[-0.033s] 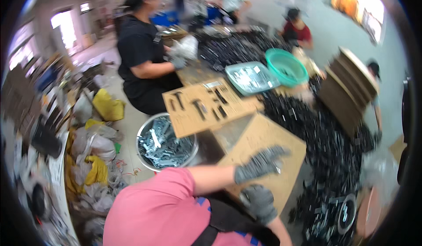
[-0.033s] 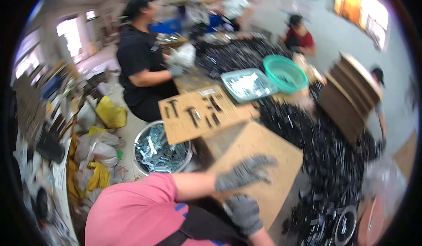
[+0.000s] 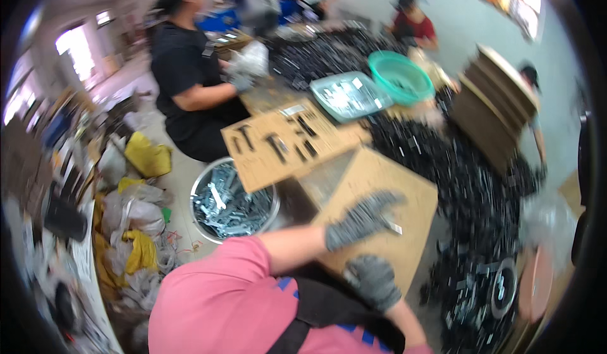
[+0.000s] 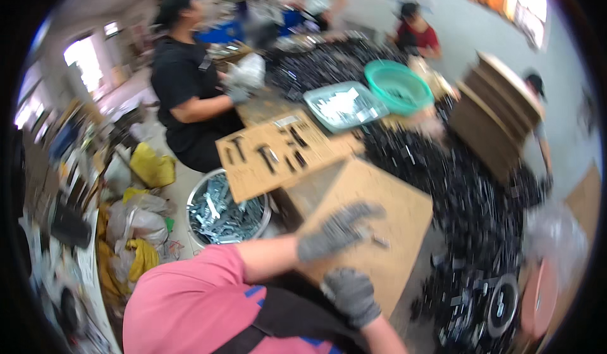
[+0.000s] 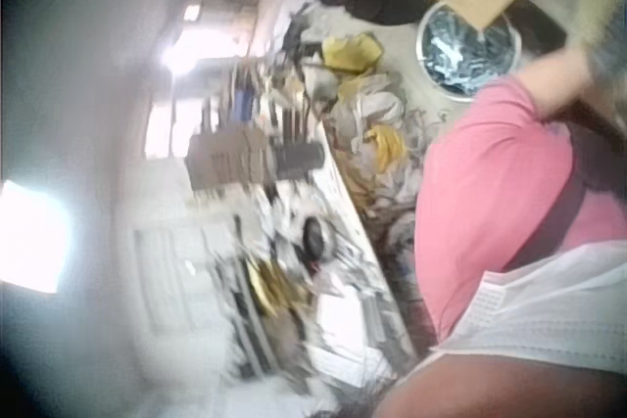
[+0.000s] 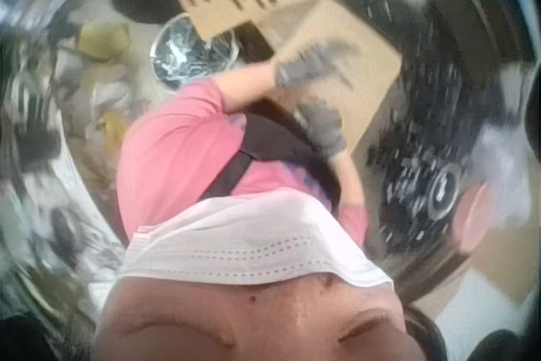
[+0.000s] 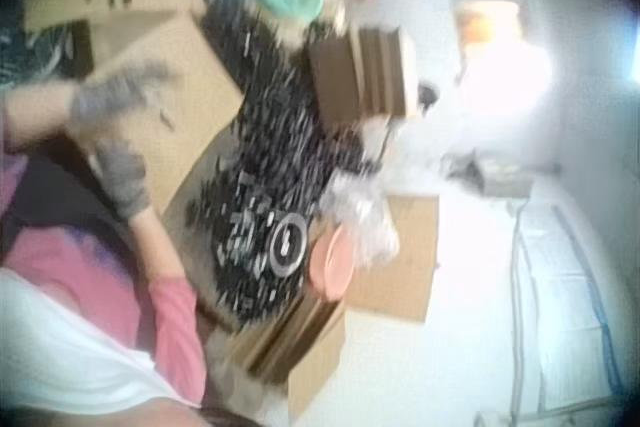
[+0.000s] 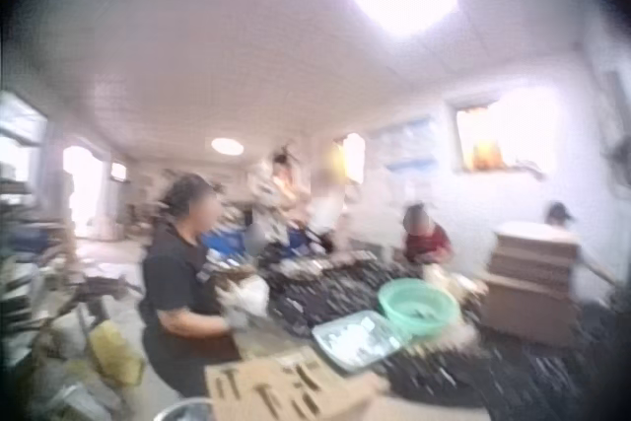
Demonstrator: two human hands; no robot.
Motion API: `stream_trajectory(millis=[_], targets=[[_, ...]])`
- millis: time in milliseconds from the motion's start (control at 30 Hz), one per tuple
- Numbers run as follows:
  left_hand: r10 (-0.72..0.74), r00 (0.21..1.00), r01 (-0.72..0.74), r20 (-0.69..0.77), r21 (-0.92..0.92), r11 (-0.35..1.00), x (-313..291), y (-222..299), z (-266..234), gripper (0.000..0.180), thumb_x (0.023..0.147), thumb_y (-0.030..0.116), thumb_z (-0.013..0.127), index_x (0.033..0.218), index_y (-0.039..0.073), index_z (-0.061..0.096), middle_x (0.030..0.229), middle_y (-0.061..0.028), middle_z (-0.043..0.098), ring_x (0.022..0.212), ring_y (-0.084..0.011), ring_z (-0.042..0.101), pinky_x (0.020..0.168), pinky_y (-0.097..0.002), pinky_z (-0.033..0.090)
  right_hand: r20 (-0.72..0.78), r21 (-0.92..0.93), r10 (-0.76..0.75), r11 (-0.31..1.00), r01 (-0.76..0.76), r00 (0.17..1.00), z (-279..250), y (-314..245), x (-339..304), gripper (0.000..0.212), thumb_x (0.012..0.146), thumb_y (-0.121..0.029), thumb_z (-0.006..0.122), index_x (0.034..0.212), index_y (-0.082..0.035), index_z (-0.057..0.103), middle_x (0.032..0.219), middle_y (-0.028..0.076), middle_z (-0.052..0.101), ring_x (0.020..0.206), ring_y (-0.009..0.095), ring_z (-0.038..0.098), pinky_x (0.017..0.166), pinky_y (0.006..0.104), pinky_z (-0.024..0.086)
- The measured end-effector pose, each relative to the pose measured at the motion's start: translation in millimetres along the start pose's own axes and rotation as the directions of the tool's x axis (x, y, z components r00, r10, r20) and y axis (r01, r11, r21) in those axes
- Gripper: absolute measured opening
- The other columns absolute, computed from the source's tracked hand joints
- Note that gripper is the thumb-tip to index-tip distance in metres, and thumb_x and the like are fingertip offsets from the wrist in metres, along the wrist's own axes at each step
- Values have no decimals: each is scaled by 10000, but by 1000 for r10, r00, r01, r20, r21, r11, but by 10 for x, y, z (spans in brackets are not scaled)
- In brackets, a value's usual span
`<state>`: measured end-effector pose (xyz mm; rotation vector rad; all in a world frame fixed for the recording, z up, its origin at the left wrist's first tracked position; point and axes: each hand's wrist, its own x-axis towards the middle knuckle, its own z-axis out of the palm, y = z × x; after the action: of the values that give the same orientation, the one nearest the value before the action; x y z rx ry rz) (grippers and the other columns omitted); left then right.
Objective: The person assembles small black metal hardware components onto a cardboard template, picking parts from a large pile and placing them into designated slots. They handle hammers, bolts, and other fasteners, arranging them methodically on the template throughout the clip.
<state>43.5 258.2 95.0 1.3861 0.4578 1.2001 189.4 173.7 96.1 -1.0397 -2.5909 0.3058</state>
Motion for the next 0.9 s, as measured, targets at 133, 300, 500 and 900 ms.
stream_trajectory(millis=[133,300,500,900], targets=[[9,992,85,-123,733,675,-339,-93,-764,570,842,299,596,1290,5,401,1252,-156,478,1194,-266,429,991,-355,350,-212,92,324,946,-312,922,123,460,-489,234,762,-225,614,943,-76,612,914,130,611,856,306,581,752,386,470],[-215,916,401,-339,740,540,-689,-292,-1087,710,822,376,612,1338,-18,323,1327,-194,395,1255,-290,350,1046,-368,266,-325,137,663,739,-659,675,270,970,-981,376,812,-209,580,1137,-26,531,1188,192,495,1122,322,463,951,390,374],[-347,884,454,-312,404,794,-604,-471,-949,742,823,250,623,1364,-68,228,1400,-236,279,1318,-288,258,1077,-332,195,-130,305,740,663,-683,660,443,1111,-1009,504,840,-235,545,1272,-4,425,1317,228,396,1255,332,352,1050,380,281],[-231,944,326,-236,778,537,-385,-403,-1021,701,818,285,619,1377,32,280,1412,-181,294,1332,-301,235,1076,-369,213,-130,223,760,649,-728,637,-185,1568,-1130,451,779,-212,615,1177,-31,504,1187,154,531,1068,300,527,918,359,421]])
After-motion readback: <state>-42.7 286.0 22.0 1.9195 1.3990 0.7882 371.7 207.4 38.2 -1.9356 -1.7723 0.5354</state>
